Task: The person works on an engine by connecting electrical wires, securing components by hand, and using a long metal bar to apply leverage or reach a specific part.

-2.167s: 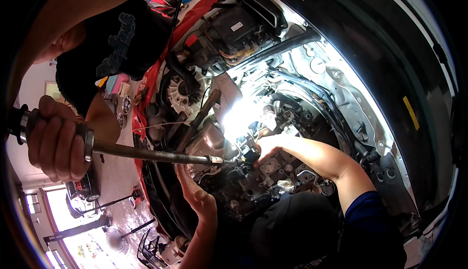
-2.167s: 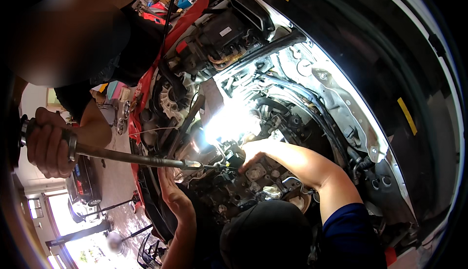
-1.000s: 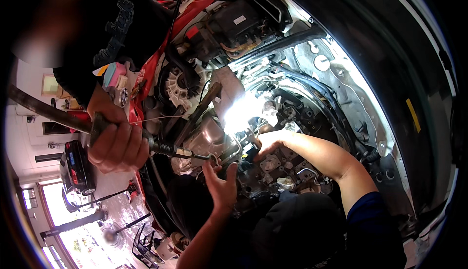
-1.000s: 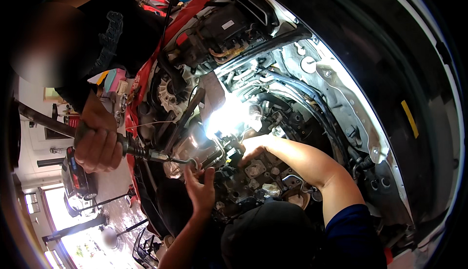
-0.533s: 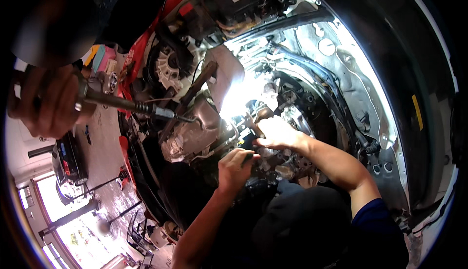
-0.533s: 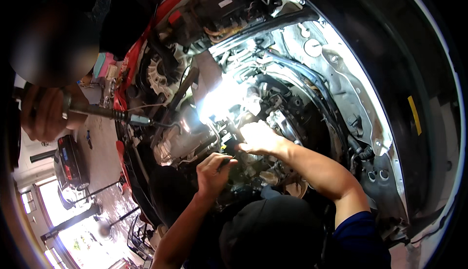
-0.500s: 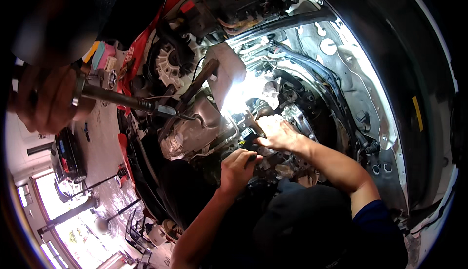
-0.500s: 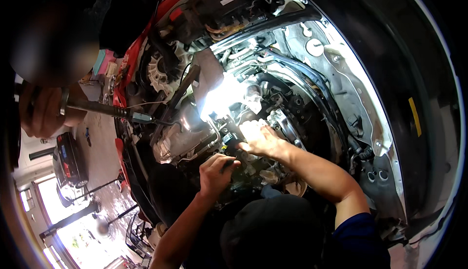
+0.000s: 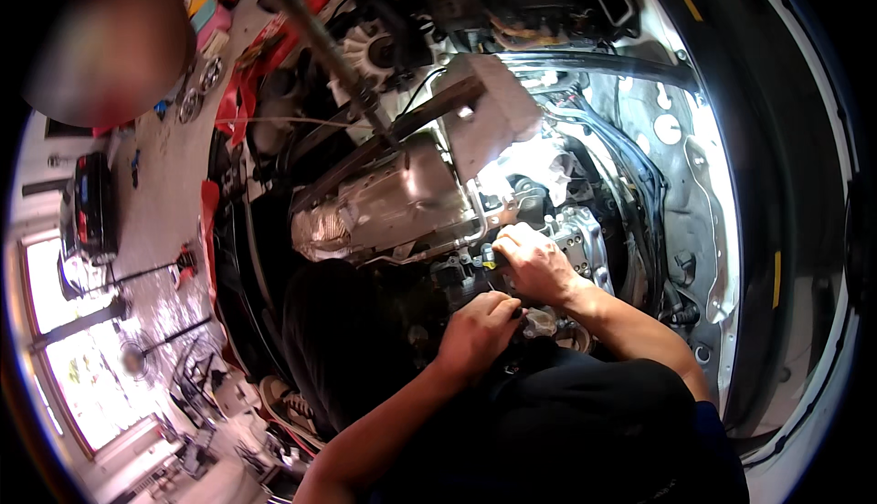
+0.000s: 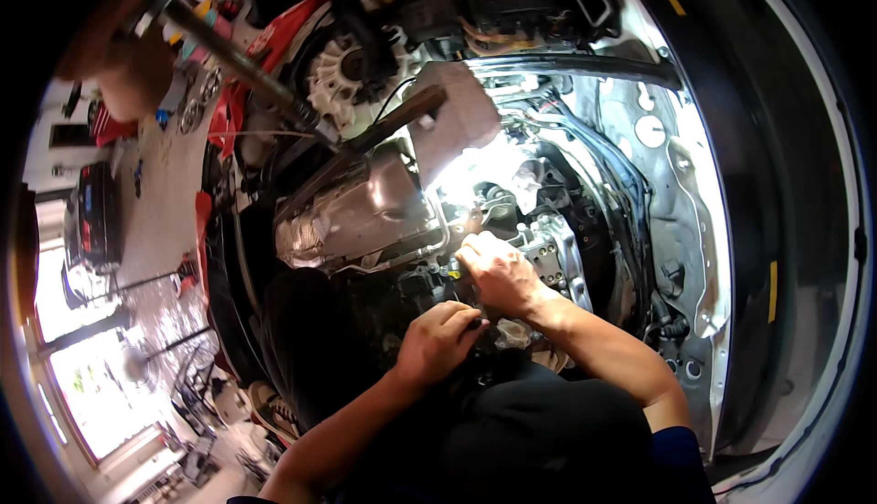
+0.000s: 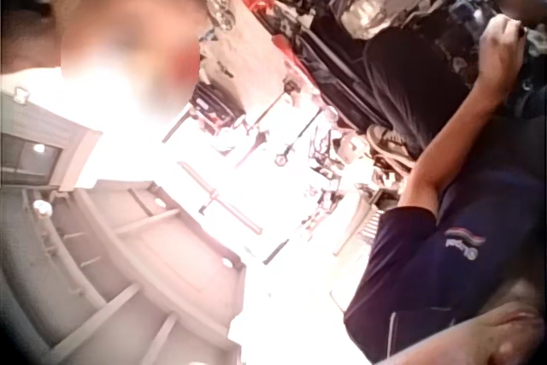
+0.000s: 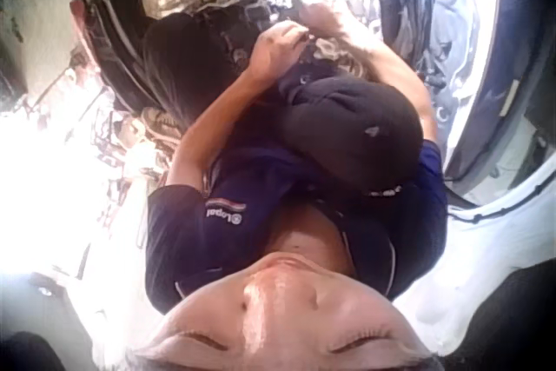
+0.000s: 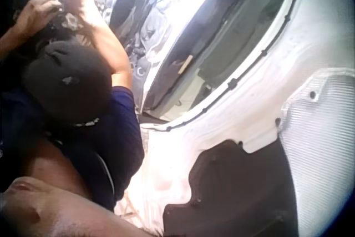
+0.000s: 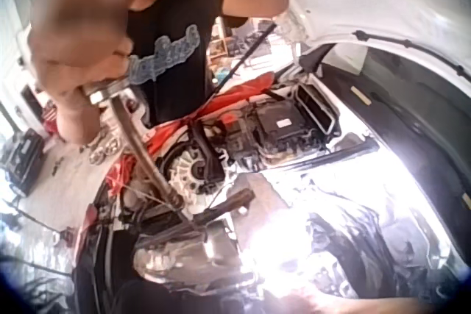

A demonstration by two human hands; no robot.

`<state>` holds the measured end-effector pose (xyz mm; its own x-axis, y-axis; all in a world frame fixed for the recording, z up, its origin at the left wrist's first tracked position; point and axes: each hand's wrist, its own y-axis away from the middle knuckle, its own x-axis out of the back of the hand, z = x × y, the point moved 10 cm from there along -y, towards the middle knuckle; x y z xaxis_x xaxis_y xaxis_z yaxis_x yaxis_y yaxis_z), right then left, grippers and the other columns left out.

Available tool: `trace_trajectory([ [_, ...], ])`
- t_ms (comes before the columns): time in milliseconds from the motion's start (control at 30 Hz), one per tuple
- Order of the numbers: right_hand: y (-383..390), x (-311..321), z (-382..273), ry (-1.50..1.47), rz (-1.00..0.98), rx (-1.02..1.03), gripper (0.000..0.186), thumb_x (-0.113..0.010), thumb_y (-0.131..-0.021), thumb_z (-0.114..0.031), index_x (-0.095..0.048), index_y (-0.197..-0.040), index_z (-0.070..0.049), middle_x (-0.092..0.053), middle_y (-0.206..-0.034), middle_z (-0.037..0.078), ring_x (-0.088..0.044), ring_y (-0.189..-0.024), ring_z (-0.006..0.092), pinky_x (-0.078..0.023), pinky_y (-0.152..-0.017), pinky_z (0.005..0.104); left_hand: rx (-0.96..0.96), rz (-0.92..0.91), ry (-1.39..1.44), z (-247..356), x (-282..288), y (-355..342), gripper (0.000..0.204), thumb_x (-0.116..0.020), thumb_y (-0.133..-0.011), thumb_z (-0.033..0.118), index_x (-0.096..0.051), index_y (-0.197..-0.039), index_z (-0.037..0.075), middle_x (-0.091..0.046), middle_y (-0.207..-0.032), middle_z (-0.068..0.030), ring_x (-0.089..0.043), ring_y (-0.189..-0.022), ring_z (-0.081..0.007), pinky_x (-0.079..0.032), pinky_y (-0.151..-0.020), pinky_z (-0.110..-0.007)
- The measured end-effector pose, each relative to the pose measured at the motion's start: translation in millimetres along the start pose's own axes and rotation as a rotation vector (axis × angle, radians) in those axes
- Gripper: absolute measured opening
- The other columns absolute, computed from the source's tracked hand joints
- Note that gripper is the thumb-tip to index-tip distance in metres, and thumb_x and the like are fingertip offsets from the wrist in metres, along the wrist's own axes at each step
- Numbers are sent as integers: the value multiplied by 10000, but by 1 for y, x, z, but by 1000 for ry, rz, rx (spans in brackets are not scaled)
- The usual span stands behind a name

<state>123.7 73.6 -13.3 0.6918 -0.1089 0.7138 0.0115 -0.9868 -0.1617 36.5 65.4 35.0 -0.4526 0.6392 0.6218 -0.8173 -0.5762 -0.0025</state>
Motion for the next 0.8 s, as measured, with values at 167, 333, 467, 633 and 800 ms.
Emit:
trace_trajectory([
  [167,9,-5,2,-18,-95,-97,323,-704,-663,-6,-581,-961,-27,-566,-959,140,-559,-928,336,-496,-808,398,-50,-172,-21,-8,-22,17,146,-700,-812,135,-650,-912,40,-629,-862,-78,-634,-772,-254,-530,-644,-357],
  [333,5,-11,0,-18,-129,-103,354,-681,-629,21,-586,-963,-46,-579,-964,136,-565,-936,348,-506,-796,403,-56,-264,-7,-10,-27,20,136,-656,-830,134,-628,-922,37,-592,-830,-77,-616,-758,-243,-517,-627,-357],
  [467,2,-10,1,-53,-168,-119,366,-661,-610,36,-596,-959,-54,-584,-946,119,-572,-913,332,-513,-784,393,-14,-265,61,-12,-27,16,130,-654,-832,135,-623,-915,39,-582,-828,-79,-614,-744,-247,-512,-625,-365],
  [633,6,-9,10,-86,-90,-134,390,-720,-643,7,-606,-1010,-57,-596,-947,117,-575,-919,334,-503,-807,396,32,-284,122,-16,-29,8,135,-660,-837,161,-624,-912,56,-581,-818,-66,-622,-746,-234,-508,-619,-357],
  [800,9,-12,10,-178,-32,-88,393,-639,-620,64,-654,-996,-51,-592,-937,105,-599,-908,315,-514,-816,409,77,-451,-11,-19,-47,16,118,-675,-841,173,-631,-916,93,-581,-796,-37,-618,-664,-204,-497,-565,-323],
])
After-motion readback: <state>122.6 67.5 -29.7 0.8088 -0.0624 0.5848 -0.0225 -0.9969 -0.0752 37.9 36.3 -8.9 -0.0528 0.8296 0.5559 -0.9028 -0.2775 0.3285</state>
